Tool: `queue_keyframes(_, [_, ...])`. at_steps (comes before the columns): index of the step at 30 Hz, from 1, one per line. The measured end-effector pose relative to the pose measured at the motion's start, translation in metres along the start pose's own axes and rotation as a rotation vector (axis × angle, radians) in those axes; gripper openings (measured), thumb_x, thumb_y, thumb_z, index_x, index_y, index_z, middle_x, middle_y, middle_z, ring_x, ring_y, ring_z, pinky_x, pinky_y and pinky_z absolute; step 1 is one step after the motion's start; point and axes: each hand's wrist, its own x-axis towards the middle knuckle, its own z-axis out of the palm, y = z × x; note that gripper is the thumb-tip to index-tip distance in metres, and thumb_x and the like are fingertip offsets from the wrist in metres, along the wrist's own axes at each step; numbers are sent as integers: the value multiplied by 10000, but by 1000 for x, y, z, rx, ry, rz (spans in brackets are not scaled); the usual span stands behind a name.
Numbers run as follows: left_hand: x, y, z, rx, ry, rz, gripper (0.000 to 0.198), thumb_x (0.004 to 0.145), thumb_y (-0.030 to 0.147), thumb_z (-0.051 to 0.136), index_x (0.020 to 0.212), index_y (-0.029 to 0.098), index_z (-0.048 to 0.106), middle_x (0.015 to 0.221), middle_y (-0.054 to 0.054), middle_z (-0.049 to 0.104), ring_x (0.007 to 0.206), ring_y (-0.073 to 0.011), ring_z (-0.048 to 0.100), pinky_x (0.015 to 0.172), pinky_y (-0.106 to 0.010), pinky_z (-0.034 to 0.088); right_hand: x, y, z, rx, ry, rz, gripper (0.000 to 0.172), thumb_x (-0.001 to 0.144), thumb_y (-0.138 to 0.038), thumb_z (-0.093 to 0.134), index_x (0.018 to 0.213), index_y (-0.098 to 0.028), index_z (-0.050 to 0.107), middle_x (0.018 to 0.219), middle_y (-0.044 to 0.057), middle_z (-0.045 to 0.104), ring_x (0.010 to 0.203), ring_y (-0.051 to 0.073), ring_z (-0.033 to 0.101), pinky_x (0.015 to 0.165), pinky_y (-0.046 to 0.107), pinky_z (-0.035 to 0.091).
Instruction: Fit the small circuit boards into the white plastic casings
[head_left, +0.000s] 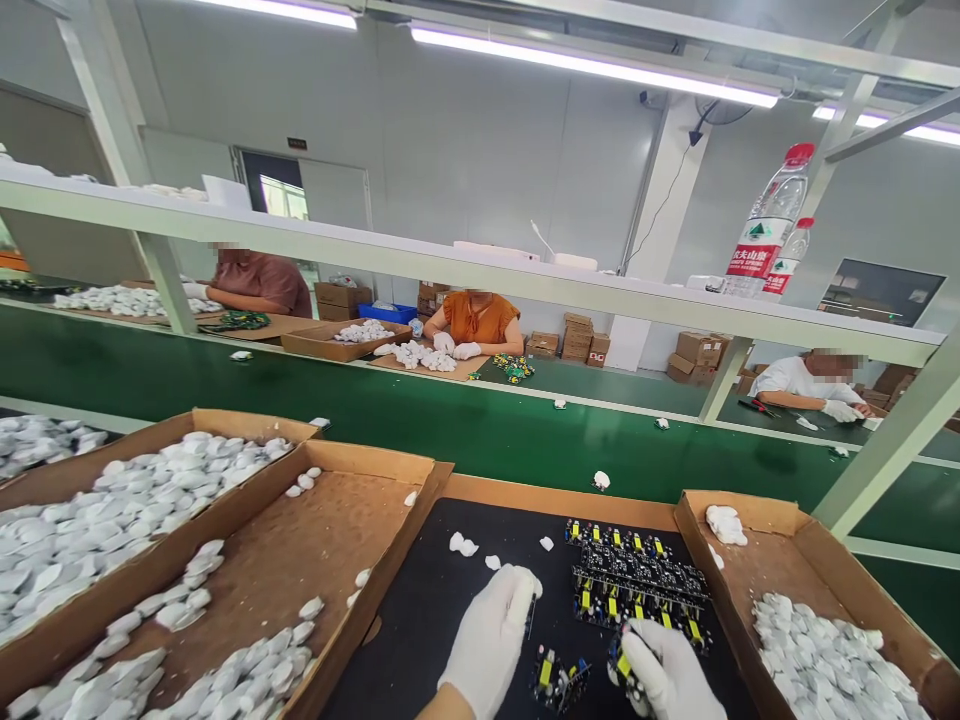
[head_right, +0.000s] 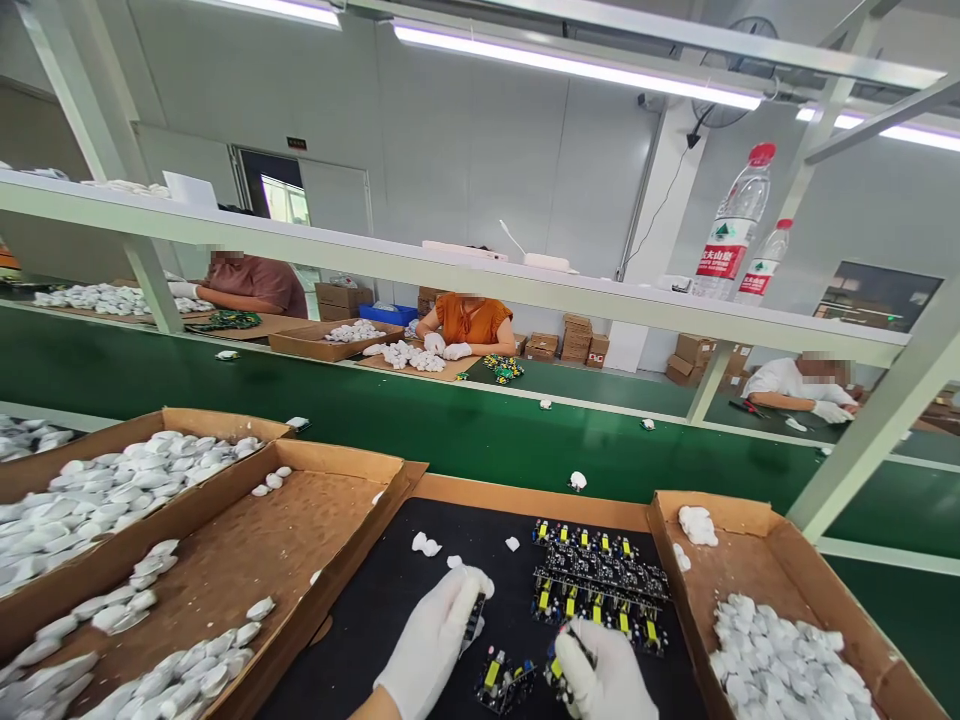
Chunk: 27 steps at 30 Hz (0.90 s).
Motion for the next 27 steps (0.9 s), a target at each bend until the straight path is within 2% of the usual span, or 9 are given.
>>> queue_keyframes(3, [0,-3,9,168,-71,91,266,898,256,406,827,213,658,812,-32,679,784,-199,639,766,-360,515,13,1,-8,-602,-146,-190,412,837,-468,454,574,-179,583,545,12,520,535,131,384,546,272,255])
queue_keyframes(6, [-3,-11,19,295,-89,193,270,807,142,485,909,262,704,873,-20,715,854,-232,649,910,-464,466,18,4,-1,-837,-254,-182,333,779,-411,515,549,-191,614,511,8,528,478,114,314,495,274,187])
queue_keyframes(9, [-3,-18,22,432,-60,256,351,790,141,526,1069,284,685,1029,-30,724,964,-260,644,948,-501,451,19,8,7,-895,-255,-164,326,722,-448,569,541,-189,648,545,49,615,480,139,419,485,273,183])
queue_keyframes(12, [3,-23,19,511,-69,249,376,798,199,548,1149,264,664,1215,-60,664,1108,-304,603,988,-549,422,22,13,6,-952,-184,-153,345,756,-470,545,642,-184,702,690,113,708,613,238,597,529,281,267])
queue_keyframes(14, [6,-24,17,566,-88,239,389,829,217,513,1193,261,639,1285,-58,615,1179,-315,563,1022,-585,386,25,16,4,-978,-125,-146,355,778,-480,537,673,-186,705,714,120,719,665,279,640,560,298,326])
queue_keyframes(17, [6,-23,13,555,-65,203,410,877,212,442,1253,281,590,1319,-29,588,1224,-285,532,1038,-563,396,28,22,-1,-1001,-39,-143,372,836,-463,506,658,-194,692,694,102,716,677,284,659,594,319,390])
queue_keyframes(20, [3,-21,10,478,-30,154,379,900,232,410,1204,307,624,1277,-11,624,1200,-254,552,1013,-521,446,30,27,-9,-1002,42,-159,414,918,-378,423,658,-197,690,717,85,715,716,262,665,660,334,437])
queue_keyframes(25, [-1,-16,8,364,-19,152,353,895,274,412,1146,305,659,1224,-30,654,1151,-247,585,1000,-524,458,37,32,-25,-964,199,-220,311,953,-249,389,1088,-225,669,1068,55,693,988,224,612,877,334,431])
queue_keyframes(27, [-1,-13,7,334,-19,143,339,890,286,421,1114,304,675,1201,-35,665,1126,-246,601,977,-512,480,42,35,-28,-958,223,-228,290,928,-202,437,1109,-236,661,1107,43,679,1008,223,598,883,335,434])
